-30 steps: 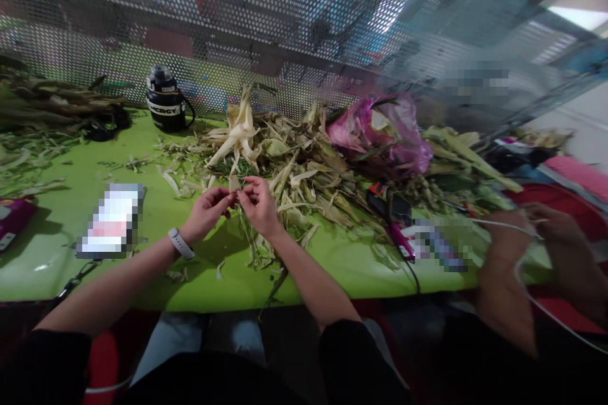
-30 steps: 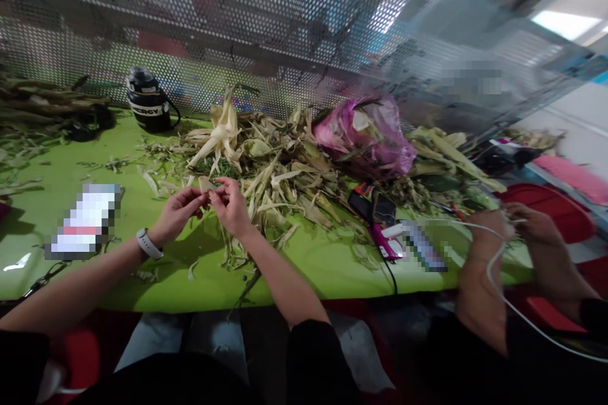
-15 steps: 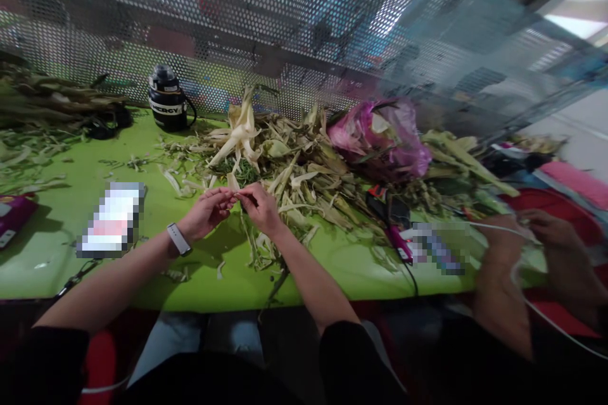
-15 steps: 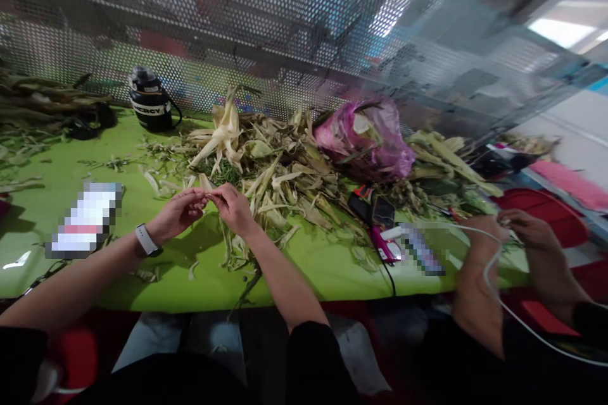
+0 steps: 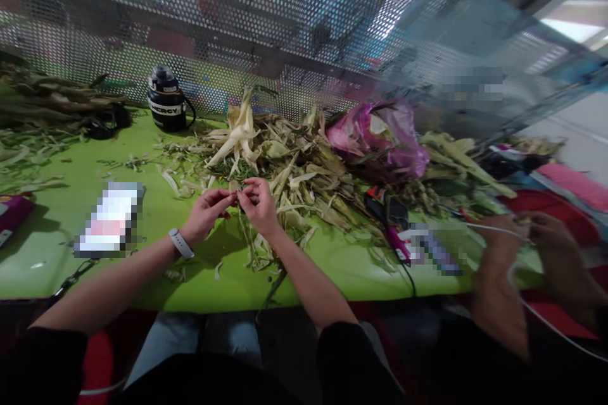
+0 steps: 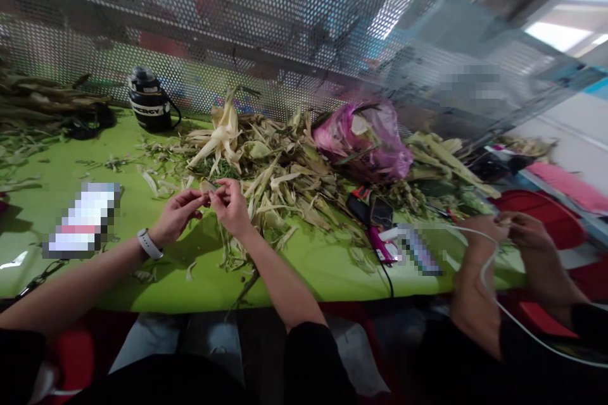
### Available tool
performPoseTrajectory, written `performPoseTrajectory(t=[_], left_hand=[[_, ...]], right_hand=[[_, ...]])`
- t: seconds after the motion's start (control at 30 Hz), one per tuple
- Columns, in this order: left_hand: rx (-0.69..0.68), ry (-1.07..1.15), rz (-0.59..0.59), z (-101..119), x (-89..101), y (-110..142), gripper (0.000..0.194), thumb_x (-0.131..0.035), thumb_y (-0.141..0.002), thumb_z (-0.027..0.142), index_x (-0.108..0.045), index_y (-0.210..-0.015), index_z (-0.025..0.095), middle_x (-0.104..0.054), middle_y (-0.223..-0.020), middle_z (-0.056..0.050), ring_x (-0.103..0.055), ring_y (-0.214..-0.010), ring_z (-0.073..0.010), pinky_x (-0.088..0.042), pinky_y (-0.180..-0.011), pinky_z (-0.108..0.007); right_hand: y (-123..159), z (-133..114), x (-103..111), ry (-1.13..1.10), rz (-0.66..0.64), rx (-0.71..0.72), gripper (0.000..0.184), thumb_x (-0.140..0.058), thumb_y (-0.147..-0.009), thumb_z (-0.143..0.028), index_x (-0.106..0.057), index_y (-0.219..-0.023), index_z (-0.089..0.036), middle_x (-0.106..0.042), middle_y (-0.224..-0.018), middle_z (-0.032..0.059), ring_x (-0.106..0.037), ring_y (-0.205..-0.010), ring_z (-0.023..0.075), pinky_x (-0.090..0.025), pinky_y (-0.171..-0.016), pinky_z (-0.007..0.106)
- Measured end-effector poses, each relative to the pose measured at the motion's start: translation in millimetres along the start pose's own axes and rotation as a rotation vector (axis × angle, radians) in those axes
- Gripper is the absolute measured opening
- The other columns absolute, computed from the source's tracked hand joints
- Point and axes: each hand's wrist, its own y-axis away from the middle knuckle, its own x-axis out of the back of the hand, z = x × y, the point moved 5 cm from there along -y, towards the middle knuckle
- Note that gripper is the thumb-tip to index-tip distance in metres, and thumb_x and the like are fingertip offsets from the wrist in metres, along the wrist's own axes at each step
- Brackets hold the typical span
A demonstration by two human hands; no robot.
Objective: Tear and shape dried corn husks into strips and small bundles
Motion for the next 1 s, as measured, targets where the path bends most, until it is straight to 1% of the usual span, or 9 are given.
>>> performPoseTrajectory(t=[0.1, 0.27, 0.4, 0.53, 0.6, 0.7, 0.83, 0.9, 1.0], left_hand=[[0.039, 0.024, 0.004, -1, 0.5, -1, 0.026, -0.082, -0.067, 0.034, -0.070, -0.081, 0.016, -0.068, -0.076, -0.002, -0.062, -0.067, -0.0112, -0.045, -0.052, -0.018], [0.128, 0.164, 0.012, -1, 2.5, -3, 0.024, -0.082, -0.066, 0.026, -0.071, -0.084, 0.014, -0.070, -0.080, -0.003, -0.063, -0.069, -0.0099, -0.045, -0.051, -0.015], [0.213, 0.278, 0.041, -5, 5.9, -6, 0.017, -0.079, -0.069, 0.017, -0.070, -0.082, 0.013, -0.070, -0.077, -0.003, -0.063, -0.066, -0.0080, -0.044, -0.048, -0.013], [0.254, 0.320, 0.030, -8, 6.4, -6, 0.013, -0.076, -0.071, 0.013, -0.068, -0.082, 0.013, -0.070, -0.078, -0.004, -0.064, -0.066, -0.0081, -0.044, -0.047, -0.012], [0.233, 0.285, 0.015, -7, 5.3, -5, 0.014, -0.077, -0.072, 0.016, -0.069, -0.083, 0.014, -0.070, -0.079, -0.004, -0.065, -0.068, -0.0089, -0.045, -0.048, -0.013], [0.144, 0.147, -0.022, -3, 1.6, -2, 0.019, -0.078, -0.072, 0.026, -0.070, -0.085, 0.015, -0.069, -0.080, -0.003, -0.065, -0.070, -0.0111, -0.047, -0.051, -0.016], [0.041, -0.026, -0.031, 1, -2.1, 0, 0.024, -0.078, -0.072, 0.034, -0.071, -0.084, 0.015, -0.069, -0.077, -0.004, -0.064, -0.070, -0.0127, -0.047, -0.053, -0.019], [0.043, -0.033, -0.008, 1, -0.9, -1, 0.023, -0.078, -0.071, 0.034, -0.071, -0.083, 0.015, -0.069, -0.076, -0.003, -0.064, -0.070, -0.0129, -0.047, -0.053, -0.019], [0.081, 0.072, 0.052, -1, 4.5, -4, 0.022, -0.080, -0.067, 0.028, -0.070, -0.083, 0.016, -0.069, -0.077, -0.002, -0.065, -0.071, -0.0118, -0.046, -0.054, -0.018]], right_hand=[[0, 0, 0, -0.016, -0.017, 0.021, 0.032, -0.058, -0.087, -0.041, -0.049, -0.110, -0.021, -0.058, -0.075, -0.0023, -0.060, -0.063, 0.0106, -0.048, -0.056, 0.021], [-2, -5, 4, 0.031, -0.107, 0.066, 0.025, -0.054, -0.090, -0.041, -0.055, -0.105, -0.021, -0.059, -0.077, -0.0015, -0.054, -0.059, 0.0093, -0.044, -0.053, 0.021], [-6, -9, 7, 0.163, -0.160, 0.181, 0.019, -0.056, -0.090, -0.038, -0.062, -0.096, -0.021, -0.062, -0.083, 0.0018, -0.057, -0.069, 0.0122, -0.047, -0.064, 0.025], [-6, -13, 8, 0.220, -0.120, 0.295, 0.016, -0.056, -0.091, -0.035, -0.064, -0.090, -0.022, -0.065, -0.087, 0.0046, -0.061, -0.082, 0.0162, -0.049, -0.075, 0.030], [-4, -12, 8, 0.230, -0.080, 0.270, 0.017, -0.056, -0.091, -0.036, -0.064, -0.090, -0.021, -0.065, -0.086, 0.0046, -0.061, -0.079, 0.0158, -0.050, -0.073, 0.029], [-1, -5, 6, 0.196, -0.039, 0.127, 0.020, -0.056, -0.090, -0.040, -0.060, -0.090, -0.020, -0.066, -0.082, 0.0031, -0.062, -0.070, 0.0141, -0.051, -0.066, 0.027], [0, 5, 3, 0.070, -0.043, -0.027, 0.027, -0.059, -0.086, -0.045, -0.055, -0.096, -0.020, -0.065, -0.078, 0.0008, -0.063, -0.064, 0.0131, -0.051, -0.060, 0.025], [-1, 5, 2, 0.049, -0.052, -0.033, 0.030, -0.060, -0.085, -0.045, -0.054, -0.101, -0.020, -0.064, -0.076, -0.0005, -0.062, -0.062, 0.0124, -0.050, -0.057, 0.024], [-3, -2, 4, 0.107, -0.075, 0.055, 0.026, -0.059, -0.087, -0.042, -0.058, -0.102, -0.020, -0.061, -0.074, -0.0008, -0.058, -0.060, 0.0111, -0.048, -0.056, 0.023]])
